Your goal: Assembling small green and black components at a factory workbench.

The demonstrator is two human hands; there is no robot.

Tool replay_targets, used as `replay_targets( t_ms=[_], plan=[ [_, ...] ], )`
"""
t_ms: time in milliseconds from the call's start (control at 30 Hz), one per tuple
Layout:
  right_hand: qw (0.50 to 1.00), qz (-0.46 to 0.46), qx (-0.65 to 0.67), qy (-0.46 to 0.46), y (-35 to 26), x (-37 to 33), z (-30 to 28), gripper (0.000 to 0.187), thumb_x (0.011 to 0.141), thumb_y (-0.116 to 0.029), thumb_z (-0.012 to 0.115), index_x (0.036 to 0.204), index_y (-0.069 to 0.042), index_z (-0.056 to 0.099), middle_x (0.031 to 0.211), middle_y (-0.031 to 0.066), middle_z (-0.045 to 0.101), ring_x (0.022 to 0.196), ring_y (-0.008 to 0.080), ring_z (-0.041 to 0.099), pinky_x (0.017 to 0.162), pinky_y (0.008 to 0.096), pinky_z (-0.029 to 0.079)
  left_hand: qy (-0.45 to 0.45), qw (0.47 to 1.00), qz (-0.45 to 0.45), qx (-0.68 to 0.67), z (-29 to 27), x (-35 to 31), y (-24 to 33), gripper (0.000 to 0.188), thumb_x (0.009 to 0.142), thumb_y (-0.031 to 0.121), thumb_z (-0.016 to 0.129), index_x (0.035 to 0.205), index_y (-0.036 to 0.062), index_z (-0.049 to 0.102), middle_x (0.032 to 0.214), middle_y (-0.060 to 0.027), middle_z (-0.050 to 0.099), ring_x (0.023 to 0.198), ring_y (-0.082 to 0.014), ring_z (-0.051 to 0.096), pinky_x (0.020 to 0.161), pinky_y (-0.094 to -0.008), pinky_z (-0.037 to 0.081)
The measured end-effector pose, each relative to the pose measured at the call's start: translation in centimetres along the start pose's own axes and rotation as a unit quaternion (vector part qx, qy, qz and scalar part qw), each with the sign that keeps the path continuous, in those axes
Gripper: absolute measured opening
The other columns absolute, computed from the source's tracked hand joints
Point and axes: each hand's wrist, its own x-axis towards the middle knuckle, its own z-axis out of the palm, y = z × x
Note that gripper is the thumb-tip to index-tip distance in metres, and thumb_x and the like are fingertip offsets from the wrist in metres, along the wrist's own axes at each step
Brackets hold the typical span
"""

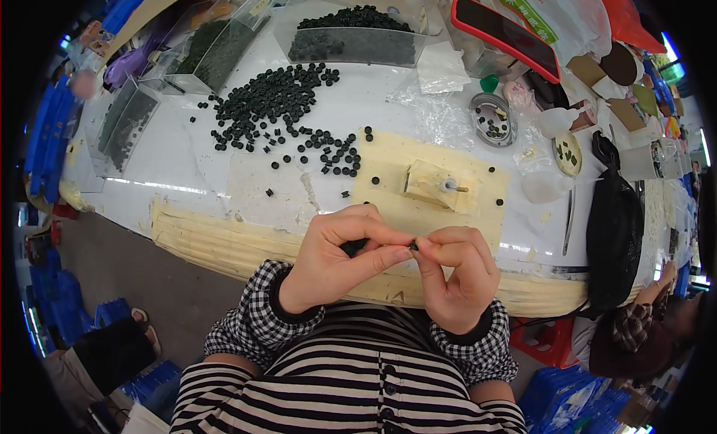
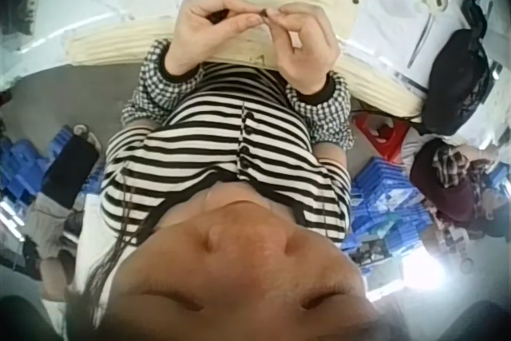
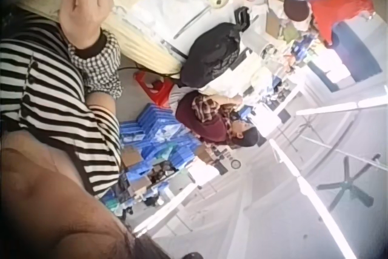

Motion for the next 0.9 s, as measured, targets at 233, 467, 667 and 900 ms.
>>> replay_targets(
  t_ms=[233, 467, 667, 900],
  plan=[
    [0.999, 0.028, 0.039, 0.000, -0.06, -0.02, -0.15, 0.020, 0.069, 0.005, 0.078, 0.086, 0.000, 0.067, 0.081, 0.0113, 0.065, 0.070, 0.0191, 0.064, 0.060, 0.0256, 0.051, -0.012, 0.989, -0.101, -0.109, -0.15, 0.05, 0.71, 0.012, 0.088, 0.007, 0.067, 0.098, 0.0015, 0.072, 0.080, -0.0024, 0.063, 0.072, -0.0057, 0.053, 0.065, -0.0197, 0.041],
    [0.999, 0.022, 0.034, -0.002, -0.17, -0.10, -0.13, 0.021, 0.069, 0.004, 0.079, 0.086, 0.001, 0.067, 0.080, 0.0112, 0.065, 0.070, 0.0187, 0.065, 0.060, 0.0257, 0.052, -0.027, 0.979, -0.126, -0.157, -0.39, 0.08, 0.45, 0.013, 0.090, 0.009, 0.064, 0.097, 0.0005, 0.071, 0.083, -0.0032, 0.066, 0.077, -0.0063, 0.057, 0.071, -0.0198, 0.044],
    [1.000, 0.012, 0.025, 0.005, -0.20, -0.12, 0.02, 0.022, 0.068, 0.003, 0.080, 0.085, 0.000, 0.067, 0.079, 0.0110, 0.065, 0.069, 0.0184, 0.065, 0.059, 0.0258, 0.052, -0.022, 0.973, -0.137, -0.185, -0.18, 0.12, 0.55, 0.013, 0.091, 0.009, 0.064, 0.096, -0.0006, 0.070, 0.085, -0.0042, 0.068, 0.076, -0.0061, 0.057, 0.070, -0.0199, 0.045],
    [1.000, -0.015, -0.011, 0.007, -0.18, -0.14, 0.08, 0.024, 0.066, 0.002, 0.082, 0.085, 0.000, 0.067, 0.079, 0.0100, 0.065, 0.068, 0.0187, 0.065, 0.057, 0.0263, 0.052, -0.024, 0.967, -0.154, -0.201, -0.14, 0.20, 0.60, 0.015, 0.092, 0.011, 0.062, 0.097, -0.0001, 0.070, 0.079, -0.0007, 0.066, 0.066, -0.0024, 0.051, 0.059, -0.0167, 0.039]
  ],
)
